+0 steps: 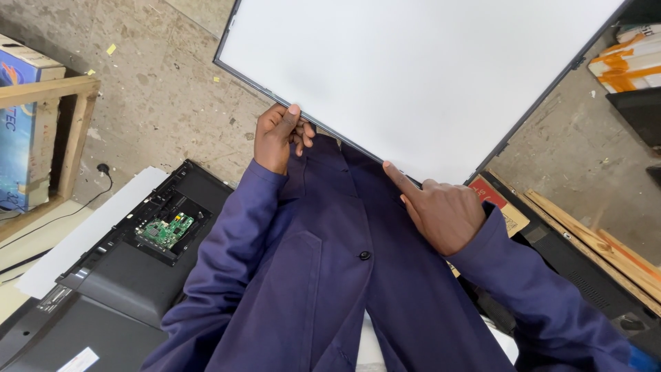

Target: The person applies black tape along the edges of a white rectangular screen assembly by hand and using shears to cut the tape.

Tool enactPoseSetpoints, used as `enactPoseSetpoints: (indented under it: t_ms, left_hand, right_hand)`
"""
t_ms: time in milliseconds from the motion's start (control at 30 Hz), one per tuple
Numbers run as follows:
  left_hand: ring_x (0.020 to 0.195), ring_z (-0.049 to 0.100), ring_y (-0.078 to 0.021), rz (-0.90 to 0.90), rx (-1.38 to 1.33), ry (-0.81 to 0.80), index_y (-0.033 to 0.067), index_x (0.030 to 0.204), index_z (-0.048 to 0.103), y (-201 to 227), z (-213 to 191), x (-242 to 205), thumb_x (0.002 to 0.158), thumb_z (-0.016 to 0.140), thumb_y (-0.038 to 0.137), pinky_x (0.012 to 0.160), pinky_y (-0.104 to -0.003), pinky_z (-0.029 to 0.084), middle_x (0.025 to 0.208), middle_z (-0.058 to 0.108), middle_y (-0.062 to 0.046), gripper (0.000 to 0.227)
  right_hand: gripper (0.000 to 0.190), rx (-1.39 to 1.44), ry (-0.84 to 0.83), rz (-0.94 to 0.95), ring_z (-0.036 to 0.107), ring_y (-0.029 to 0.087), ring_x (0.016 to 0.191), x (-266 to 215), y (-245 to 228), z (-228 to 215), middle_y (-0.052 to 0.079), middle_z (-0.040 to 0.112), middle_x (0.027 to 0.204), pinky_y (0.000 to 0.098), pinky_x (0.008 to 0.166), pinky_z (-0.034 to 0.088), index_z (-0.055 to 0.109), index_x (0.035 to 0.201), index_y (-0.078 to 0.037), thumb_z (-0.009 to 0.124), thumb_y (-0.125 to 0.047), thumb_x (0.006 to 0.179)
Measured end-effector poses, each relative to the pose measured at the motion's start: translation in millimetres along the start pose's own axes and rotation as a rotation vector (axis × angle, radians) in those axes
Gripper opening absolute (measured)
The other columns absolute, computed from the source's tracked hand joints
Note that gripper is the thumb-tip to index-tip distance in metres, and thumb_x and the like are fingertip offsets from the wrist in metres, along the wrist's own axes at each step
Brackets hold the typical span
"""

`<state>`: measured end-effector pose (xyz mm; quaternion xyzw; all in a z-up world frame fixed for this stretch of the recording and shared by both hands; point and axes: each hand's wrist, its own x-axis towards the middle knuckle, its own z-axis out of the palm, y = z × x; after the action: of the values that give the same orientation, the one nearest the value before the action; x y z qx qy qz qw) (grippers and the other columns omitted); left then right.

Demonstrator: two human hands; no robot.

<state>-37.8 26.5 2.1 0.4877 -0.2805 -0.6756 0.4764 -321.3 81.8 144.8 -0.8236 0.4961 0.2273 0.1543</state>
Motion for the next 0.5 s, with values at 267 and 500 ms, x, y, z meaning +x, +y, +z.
enactPoseSetpoints:
  t_ms: [267,500]
  left_hand:
    - [0.049,0.066,-0.0245,0.013,0.002,0.007,-0.0086,0.084,0.057,-2.6,0.2,0.7,0.103,0.050,0.015,0.031,-0.023,0.047,0.065,0.063,-0.025,0.031]
    - [0.050,0.067,-0.0242,0.012,0.018,0.003,-0.0078,0.085,0.057,-4.6,-0.6,0.2,0.103,0.049,0.015,0.032,-0.023,0.048,0.066,0.064,-0.024,0.030]
  right_hand:
    - [0.058,0.007,-0.024,-0.013,0.071,0.023,0.056,1.2,1.6,0.7,0.001,0.065,0.062,0.0350,0.052,0.054,0.027,0.154,-0.044,0.035,-0.042,0.097]
    - [0.058,0.008,-0.032,-0.028,0.071,0.023,0.057,2.7,3.8,5.8,0.002,0.065,0.063,0.0353,0.051,0.054,0.028,0.154,-0.043,0.035,-0.043,0.097]
